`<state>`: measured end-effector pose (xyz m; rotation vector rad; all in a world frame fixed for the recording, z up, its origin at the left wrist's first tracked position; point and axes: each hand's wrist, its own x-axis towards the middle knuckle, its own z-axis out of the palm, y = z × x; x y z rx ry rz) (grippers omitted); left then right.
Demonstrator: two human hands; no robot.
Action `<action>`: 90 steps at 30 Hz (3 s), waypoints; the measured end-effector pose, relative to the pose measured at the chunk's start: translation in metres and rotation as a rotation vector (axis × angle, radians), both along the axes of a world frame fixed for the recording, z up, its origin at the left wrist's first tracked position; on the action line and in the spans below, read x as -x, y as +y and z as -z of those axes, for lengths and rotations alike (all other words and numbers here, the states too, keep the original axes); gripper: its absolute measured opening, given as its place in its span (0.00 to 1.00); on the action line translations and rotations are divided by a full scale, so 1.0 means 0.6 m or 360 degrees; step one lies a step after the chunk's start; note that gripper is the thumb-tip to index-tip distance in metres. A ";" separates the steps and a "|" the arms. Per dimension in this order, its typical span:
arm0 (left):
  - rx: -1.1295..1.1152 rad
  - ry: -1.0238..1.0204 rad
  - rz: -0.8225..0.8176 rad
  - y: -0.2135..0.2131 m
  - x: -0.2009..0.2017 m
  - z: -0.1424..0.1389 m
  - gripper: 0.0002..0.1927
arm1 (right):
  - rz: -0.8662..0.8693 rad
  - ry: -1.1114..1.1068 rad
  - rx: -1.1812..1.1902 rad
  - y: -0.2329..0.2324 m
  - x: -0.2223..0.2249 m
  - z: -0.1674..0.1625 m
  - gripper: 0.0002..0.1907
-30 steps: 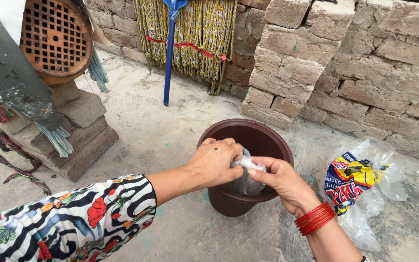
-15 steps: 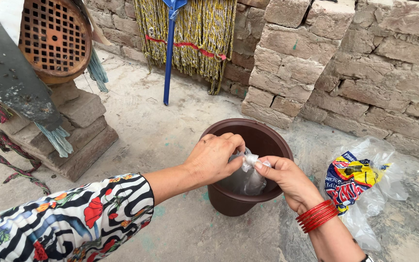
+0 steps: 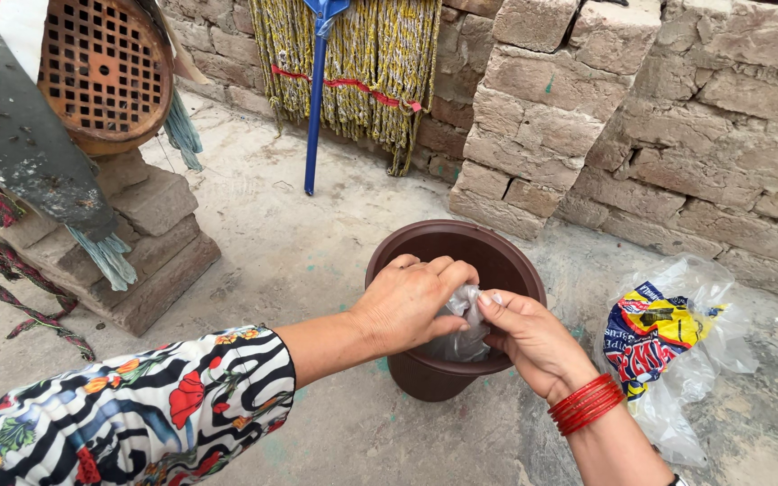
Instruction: The person lines a brown pot-shaped bin with a clear plastic bag, tucks the bag edges over the waste inside, gathers the bag's handles, and ties the top closed. They then lift the tied bag out of the bin and set it on the ground beside a snack packet.
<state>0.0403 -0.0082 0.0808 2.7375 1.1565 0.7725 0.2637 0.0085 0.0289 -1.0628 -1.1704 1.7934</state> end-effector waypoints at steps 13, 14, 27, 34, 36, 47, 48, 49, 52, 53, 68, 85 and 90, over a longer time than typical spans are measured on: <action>-0.0415 0.0161 -0.0018 0.028 0.008 -0.001 0.18 | 0.0193 -0.0177 -0.0267 0.010 -0.003 -0.015 0.10; -0.0431 0.0145 -0.0009 0.025 0.009 0.002 0.18 | 0.0208 -0.0202 -0.0268 0.010 -0.002 -0.010 0.10; -0.0511 0.0261 -0.0058 0.025 0.021 0.008 0.09 | 0.0281 -0.0811 -0.1106 0.017 0.000 -0.002 0.08; -0.0613 0.0309 -0.0031 0.021 0.028 0.013 0.03 | 0.0336 -0.1220 -0.1257 0.020 -0.005 -0.003 0.09; -0.0613 0.0323 -0.0029 0.022 0.028 0.012 0.02 | 0.0359 -0.1440 -0.1172 0.020 -0.006 0.000 0.10; -0.0639 0.0394 0.0006 0.024 0.035 0.015 0.05 | 0.0435 -0.1499 -0.1417 0.019 -0.003 0.007 0.09; -0.0635 0.0409 -0.0002 0.025 0.035 0.016 0.06 | 0.0441 -0.1508 -0.1416 0.019 -0.004 0.007 0.09; -0.0635 0.0402 -0.0001 0.025 0.035 0.018 0.06 | 0.0447 -0.1512 -0.1421 0.019 -0.004 0.007 0.09; -0.0643 0.0404 -0.0003 0.027 0.038 0.020 0.06 | 0.0472 -0.1525 -0.1431 0.022 -0.004 0.009 0.09; -0.0649 0.0417 -0.0010 0.027 0.039 0.021 0.06 | 0.0482 -0.1529 -0.1431 0.023 -0.004 0.010 0.09; -0.0596 0.0455 0.0006 0.030 0.047 0.017 0.06 | 0.0571 -0.1565 -0.1443 0.030 -0.018 0.013 0.08; -0.0543 0.0493 0.0026 0.030 0.057 0.013 0.05 | 0.0637 -0.1624 -0.1528 0.045 -0.039 0.028 0.08; -0.0522 0.0514 0.0038 0.029 0.062 0.018 0.04 | 0.0641 -0.1660 -0.1505 0.052 -0.048 0.042 0.07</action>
